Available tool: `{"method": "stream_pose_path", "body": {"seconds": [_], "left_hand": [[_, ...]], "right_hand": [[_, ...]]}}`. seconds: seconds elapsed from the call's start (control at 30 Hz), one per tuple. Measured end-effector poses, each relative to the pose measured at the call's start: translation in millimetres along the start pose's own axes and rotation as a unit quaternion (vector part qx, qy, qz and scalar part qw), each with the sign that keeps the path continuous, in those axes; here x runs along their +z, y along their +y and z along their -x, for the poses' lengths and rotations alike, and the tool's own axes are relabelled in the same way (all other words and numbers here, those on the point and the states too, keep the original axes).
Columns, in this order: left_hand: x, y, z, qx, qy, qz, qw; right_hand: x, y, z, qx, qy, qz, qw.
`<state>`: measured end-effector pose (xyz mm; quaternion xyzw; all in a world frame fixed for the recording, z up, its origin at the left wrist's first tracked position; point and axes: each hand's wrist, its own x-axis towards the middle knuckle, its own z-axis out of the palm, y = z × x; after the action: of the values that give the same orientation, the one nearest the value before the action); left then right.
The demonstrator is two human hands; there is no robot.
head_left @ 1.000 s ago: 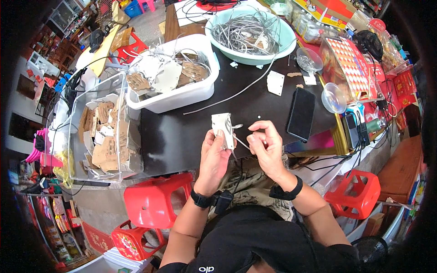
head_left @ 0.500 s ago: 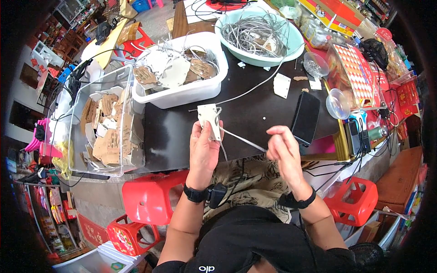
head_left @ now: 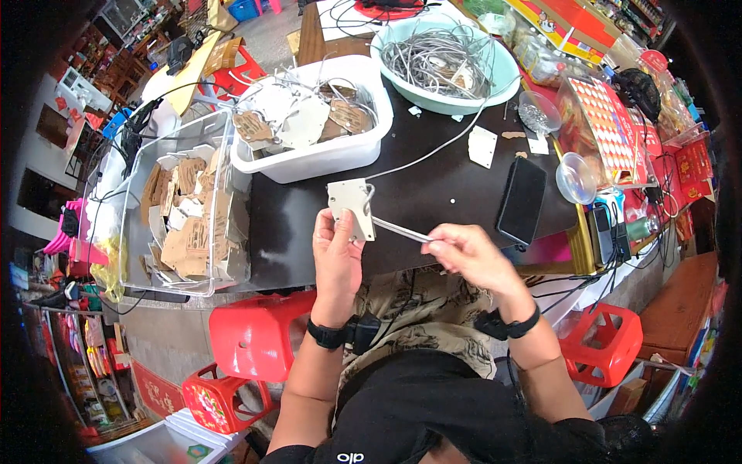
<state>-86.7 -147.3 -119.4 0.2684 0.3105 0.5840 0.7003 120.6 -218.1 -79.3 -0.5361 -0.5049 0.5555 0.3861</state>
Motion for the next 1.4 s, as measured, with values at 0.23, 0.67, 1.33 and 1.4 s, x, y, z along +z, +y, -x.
{"method": "stream_pose_path", "body": {"seconds": [0.23,0.67,1.33,1.4], "left_hand": [[-11,3,0,-0.021,0.039,-0.197,0.979],[62,17,5,0.036,-0.124,-0.349,0.928],[81,8,16,0.056,-0.123,-0.405,0.904],[78,4,15,0.047,-0.140,-0.411,0.899]], "right_hand": [[-28,-19,-5,-0.174,0.213,0.299,0.914],[1,-33,-5,-0.352,0.420,0.232,0.804],[-3,-23,-31,-0.161,0.029,0.001,0.987],[-3,-27,-31,-0.160,0.026,-0.027,0.986]]}}
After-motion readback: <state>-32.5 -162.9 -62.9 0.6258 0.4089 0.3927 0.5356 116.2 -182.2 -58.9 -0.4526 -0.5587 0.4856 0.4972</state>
